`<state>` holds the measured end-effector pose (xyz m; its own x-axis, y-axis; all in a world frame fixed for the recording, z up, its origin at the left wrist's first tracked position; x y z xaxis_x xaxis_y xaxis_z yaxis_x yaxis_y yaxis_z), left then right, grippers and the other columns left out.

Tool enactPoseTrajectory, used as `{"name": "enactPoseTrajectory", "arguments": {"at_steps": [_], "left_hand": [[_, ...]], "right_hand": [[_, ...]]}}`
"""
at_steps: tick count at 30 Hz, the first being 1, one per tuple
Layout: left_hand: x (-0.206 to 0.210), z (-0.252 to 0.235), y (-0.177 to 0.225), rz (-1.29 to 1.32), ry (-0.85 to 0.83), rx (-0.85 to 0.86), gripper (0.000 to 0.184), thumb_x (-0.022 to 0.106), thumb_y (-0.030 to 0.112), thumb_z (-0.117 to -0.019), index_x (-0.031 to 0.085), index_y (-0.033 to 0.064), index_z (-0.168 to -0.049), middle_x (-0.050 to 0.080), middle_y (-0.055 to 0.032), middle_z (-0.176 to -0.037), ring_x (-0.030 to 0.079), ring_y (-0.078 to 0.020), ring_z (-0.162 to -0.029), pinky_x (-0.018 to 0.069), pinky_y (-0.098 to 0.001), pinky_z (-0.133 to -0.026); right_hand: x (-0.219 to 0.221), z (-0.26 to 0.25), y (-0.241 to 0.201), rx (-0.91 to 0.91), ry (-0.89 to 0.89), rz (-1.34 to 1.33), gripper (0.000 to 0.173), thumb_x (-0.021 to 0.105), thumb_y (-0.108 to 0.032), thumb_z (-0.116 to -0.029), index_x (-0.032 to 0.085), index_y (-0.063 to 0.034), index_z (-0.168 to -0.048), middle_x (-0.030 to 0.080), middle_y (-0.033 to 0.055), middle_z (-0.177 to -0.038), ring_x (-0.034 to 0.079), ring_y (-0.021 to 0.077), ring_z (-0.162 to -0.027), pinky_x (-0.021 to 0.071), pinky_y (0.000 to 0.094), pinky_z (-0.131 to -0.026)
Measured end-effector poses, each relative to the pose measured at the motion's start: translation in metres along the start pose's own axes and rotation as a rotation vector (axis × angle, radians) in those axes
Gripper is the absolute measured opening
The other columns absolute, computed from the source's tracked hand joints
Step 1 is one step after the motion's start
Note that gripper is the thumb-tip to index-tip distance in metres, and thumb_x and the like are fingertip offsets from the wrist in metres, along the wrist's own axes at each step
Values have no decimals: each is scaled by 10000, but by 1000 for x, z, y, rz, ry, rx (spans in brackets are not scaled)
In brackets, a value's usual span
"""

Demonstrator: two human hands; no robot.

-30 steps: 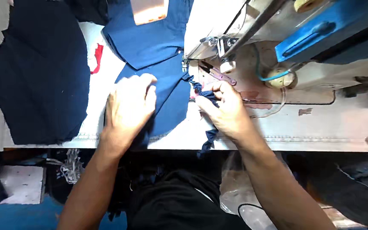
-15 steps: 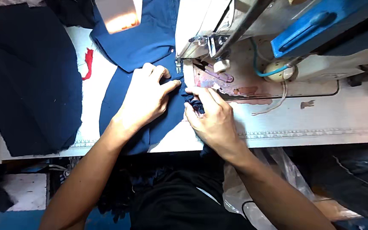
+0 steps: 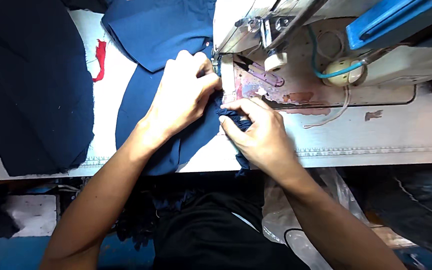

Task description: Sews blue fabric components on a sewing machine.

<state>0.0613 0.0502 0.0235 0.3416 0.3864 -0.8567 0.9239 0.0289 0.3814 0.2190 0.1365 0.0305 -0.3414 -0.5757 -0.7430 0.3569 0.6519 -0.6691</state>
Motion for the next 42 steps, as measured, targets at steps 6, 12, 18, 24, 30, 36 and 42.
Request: {"name": "enactPoseTrajectory", "arguments": {"at_steps": [6, 12, 18, 24, 30, 36, 42], "left_hand": [[2, 7, 4, -18, -75, 72, 260, 596, 316, -985, 784, 211, -1130, 713, -24, -1138, 573, -273, -1128, 392, -446, -922], [2, 6, -6, 96, -77, 19, 246, 581, 249, -1008, 804, 209, -1103, 735, 1, -1138, 584, -251, -1127, 390, -437, -915], [4, 10, -14, 154, -82, -7, 244, 597, 279, -1013, 807, 244, -1130, 729, 33, -1190, 576, -227, -1164, 388, -437, -937], [2, 9, -12, 145, -114, -55, 327, 520, 316, -978, 807, 244, -1120, 718, 36, -1219, 557, -229, -1184, 363, -449, -937], [1, 11, -7, 116, -52, -54, 227, 610, 304, -1006, 796, 229, -1112, 699, -16, -1225, 568, -246, -1173, 400, -430, -919], [-3, 21, 8, 26, -31, 162, 312, 543, 141, -946, 789, 182, -1133, 725, -16, -1235, 556, -301, -1241, 383, -471, -1012], [-2, 23, 6, 43, -137, 111, 354, 528, 336, -948, 780, 206, -1159, 734, 20, -1207, 571, -253, -1223, 346, -475, -1021]], "right_hand": [[-3, 0, 6, 135, -39, -271, 312, 713, -136, -940, 631, -147, -1240, 705, -10, -952, 663, 54, -705, 555, 221, -575], [-8, 1, 8, 181, -8, -212, 423, 726, -310, -956, 598, -165, -1332, 638, -6, -934, 596, 52, -698, 494, 220, -572], [-8, 0, -5, -96, 120, 149, 232, 663, -189, -968, 720, -113, -1180, 658, 77, -1014, 645, 174, -826, 523, 355, -656], [16, 8, -20, -258, 3, 418, 319, 581, -111, -994, 705, -37, -1278, 625, 154, -1004, 639, 275, -826, 517, 376, -631], [16, 12, -20, -229, 6, 340, 313, 613, -151, -993, 710, -12, -1256, 630, 137, -981, 640, 246, -816, 530, 344, -651], [17, 14, -20, -213, -3, 296, 311, 616, -165, -993, 710, -13, -1246, 635, 130, -1006, 642, 228, -844, 540, 329, -683], [4, 18, -15, -105, -29, 166, 353, 664, -197, -968, 684, -57, -1290, 689, 103, -1090, 671, 175, -925, 555, 311, -777]]}}
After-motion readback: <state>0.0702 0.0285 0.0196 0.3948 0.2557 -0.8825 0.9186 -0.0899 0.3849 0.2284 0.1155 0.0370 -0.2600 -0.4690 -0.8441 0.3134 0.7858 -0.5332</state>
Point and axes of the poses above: each hand's wrist, its own z-axis away from the middle knuckle, its own x-axis out of the palm, y = z × x, the point moved 5 cm from there along -z, towards the middle knuckle
